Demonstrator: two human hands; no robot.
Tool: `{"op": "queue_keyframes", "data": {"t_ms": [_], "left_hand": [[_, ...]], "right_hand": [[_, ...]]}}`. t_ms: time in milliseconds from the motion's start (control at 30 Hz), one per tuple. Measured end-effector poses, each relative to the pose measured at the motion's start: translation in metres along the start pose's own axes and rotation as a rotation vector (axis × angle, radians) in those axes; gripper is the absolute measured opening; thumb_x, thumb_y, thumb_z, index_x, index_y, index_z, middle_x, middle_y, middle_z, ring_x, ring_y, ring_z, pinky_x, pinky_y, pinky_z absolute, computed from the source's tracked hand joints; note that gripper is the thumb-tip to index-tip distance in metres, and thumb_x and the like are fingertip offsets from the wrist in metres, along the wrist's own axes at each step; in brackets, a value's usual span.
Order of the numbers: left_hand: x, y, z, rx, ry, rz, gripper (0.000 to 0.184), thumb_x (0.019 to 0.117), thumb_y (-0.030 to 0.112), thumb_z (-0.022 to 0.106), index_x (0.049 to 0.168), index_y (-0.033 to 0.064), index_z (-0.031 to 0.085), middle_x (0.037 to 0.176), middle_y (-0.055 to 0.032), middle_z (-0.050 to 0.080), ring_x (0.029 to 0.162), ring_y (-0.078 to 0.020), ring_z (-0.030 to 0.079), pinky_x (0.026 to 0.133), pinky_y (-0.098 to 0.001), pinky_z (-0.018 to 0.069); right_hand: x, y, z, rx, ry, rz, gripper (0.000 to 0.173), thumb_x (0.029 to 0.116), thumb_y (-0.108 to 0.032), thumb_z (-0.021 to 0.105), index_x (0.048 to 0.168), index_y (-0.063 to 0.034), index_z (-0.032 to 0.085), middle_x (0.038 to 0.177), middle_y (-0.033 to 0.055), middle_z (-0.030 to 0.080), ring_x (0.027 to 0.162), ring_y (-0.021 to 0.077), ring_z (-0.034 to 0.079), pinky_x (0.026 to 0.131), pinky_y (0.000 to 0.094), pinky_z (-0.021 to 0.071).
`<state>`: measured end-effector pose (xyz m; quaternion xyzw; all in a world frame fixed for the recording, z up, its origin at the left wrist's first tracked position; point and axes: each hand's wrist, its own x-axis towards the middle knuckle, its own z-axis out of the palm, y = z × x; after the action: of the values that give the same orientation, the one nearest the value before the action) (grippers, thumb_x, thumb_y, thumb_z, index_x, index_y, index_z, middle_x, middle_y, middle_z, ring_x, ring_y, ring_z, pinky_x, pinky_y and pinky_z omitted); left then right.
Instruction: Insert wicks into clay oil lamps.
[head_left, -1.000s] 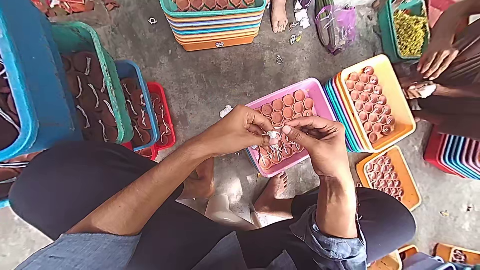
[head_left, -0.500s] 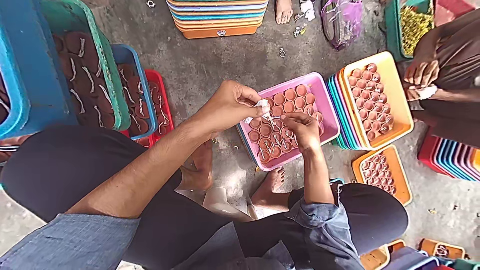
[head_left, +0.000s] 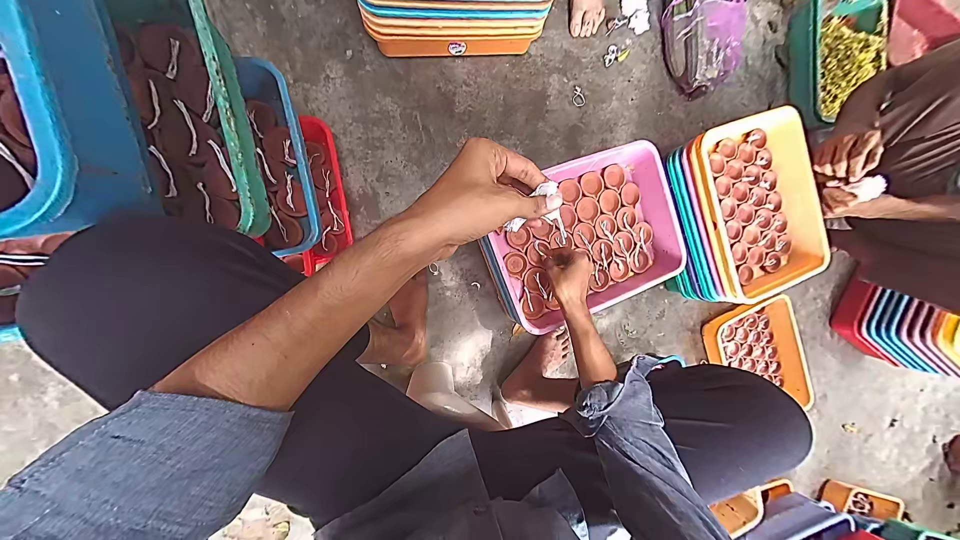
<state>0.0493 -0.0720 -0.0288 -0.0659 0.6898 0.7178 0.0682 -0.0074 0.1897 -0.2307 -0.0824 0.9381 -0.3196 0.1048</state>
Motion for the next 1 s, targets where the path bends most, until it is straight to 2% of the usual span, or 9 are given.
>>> {"op": "queue_keyframes", "data": {"t_ms": [200,433,633,767,833,900,933,1000], "left_hand": [[0.0,0.001,-0.001,0.007,0.0,-0.008,0.017,0.0921,0.01,0.077,0.105,-0.0011,0.074,0.091,-0.0093,0.076,0.082,-0.0144,0.075,0.079,-0.0276,0.0631],[0.001,0.0,0.0,0.013,-0.002,-0.015,0.017,0.0927,0.009,0.076,0.106,-0.0014,0.073,0.091,-0.0094,0.075,0.08,-0.0141,0.074,0.075,-0.0271,0.0629],[0.001,-0.001,0.001,-0.003,-0.006,-0.015,0.018,0.0921,0.009,0.077,0.106,-0.0017,0.073,0.093,-0.0101,0.075,0.083,-0.016,0.075,0.079,-0.0294,0.0639],[0.002,-0.003,0.001,-0.015,-0.02,-0.006,0.019,0.0928,0.009,0.076,0.107,-0.0023,0.072,0.092,-0.01,0.075,0.081,-0.016,0.075,0.078,-0.0294,0.0638],[0.002,-0.002,0.001,-0.022,-0.021,-0.019,0.019,0.093,0.009,0.076,0.108,-0.0022,0.072,0.093,-0.0099,0.075,0.082,-0.0152,0.074,0.079,-0.0291,0.0634],[0.002,-0.002,0.003,-0.054,-0.021,-0.034,0.019,0.0929,0.008,0.075,0.109,-0.0029,0.072,0.093,-0.0106,0.075,0.081,-0.0152,0.074,0.078,-0.0288,0.0639],[0.002,-0.002,0.003,-0.068,-0.025,-0.037,0.02,0.0927,0.007,0.075,0.11,-0.0031,0.071,0.094,-0.011,0.074,0.081,-0.0157,0.074,0.078,-0.0293,0.0639],[0.002,-0.002,0.004,-0.087,-0.042,-0.051,0.022,0.0924,0.006,0.075,0.112,-0.0028,0.071,0.096,-0.0116,0.075,0.084,-0.0175,0.075,0.079,-0.0304,0.0643]], "right_hand": [[0.003,-0.003,0.001,-0.091,-0.045,-0.009,0.013,0.0901,-0.013,0.074,0.1,-0.0055,0.075,0.086,0.0147,0.073,0.076,0.0322,0.07,0.07,0.058,0.056],[0.007,-0.001,-0.003,-0.117,-0.099,0.014,0.016,0.0884,-0.018,0.076,0.098,-0.0054,0.076,0.088,0.0136,0.073,0.079,0.0315,0.071,0.074,0.0584,0.0562],[0.011,-0.005,-0.019,-0.183,-0.198,0.027,0.019,0.0817,-0.023,0.082,0.094,-0.009,0.077,0.084,0.0128,0.072,0.077,0.0325,0.069,0.07,0.0605,0.0544],[0.014,-0.018,-0.044,-0.201,-0.181,0.014,0.02,0.0808,-0.022,0.081,0.098,-0.0119,0.078,0.094,0.012,0.074,0.088,0.0331,0.069,0.078,0.062,0.0542],[0.016,-0.036,-0.064,-0.099,-0.123,-0.053,0.019,0.0841,-0.016,0.078,0.102,-0.0109,0.078,0.1,0.0101,0.074,0.089,0.0293,0.069,0.078,0.0567,0.055],[0.013,-0.057,-0.083,0.114,-0.043,-0.172,0.017,0.0873,-0.012,0.075,0.104,-0.0134,0.078,0.098,0.0022,0.076,0.081,0.0163,0.071,0.067,0.0396,0.0586],[0.01,-0.069,-0.093,0.262,-0.021,-0.227,0.016,0.0893,-0.011,0.074,0.105,-0.0126,0.078,0.099,0.0013,0.076,0.08,0.0128,0.07,0.065,0.0331,0.059],[0.0,-0.098,-0.111,0.535,0.005,-0.327,0.016,0.0921,-0.006,0.072,0.108,-0.0075,0.077,0.099,0.0031,0.075,0.079,0.0115,0.069,0.066,0.0273,0.0589]]}}
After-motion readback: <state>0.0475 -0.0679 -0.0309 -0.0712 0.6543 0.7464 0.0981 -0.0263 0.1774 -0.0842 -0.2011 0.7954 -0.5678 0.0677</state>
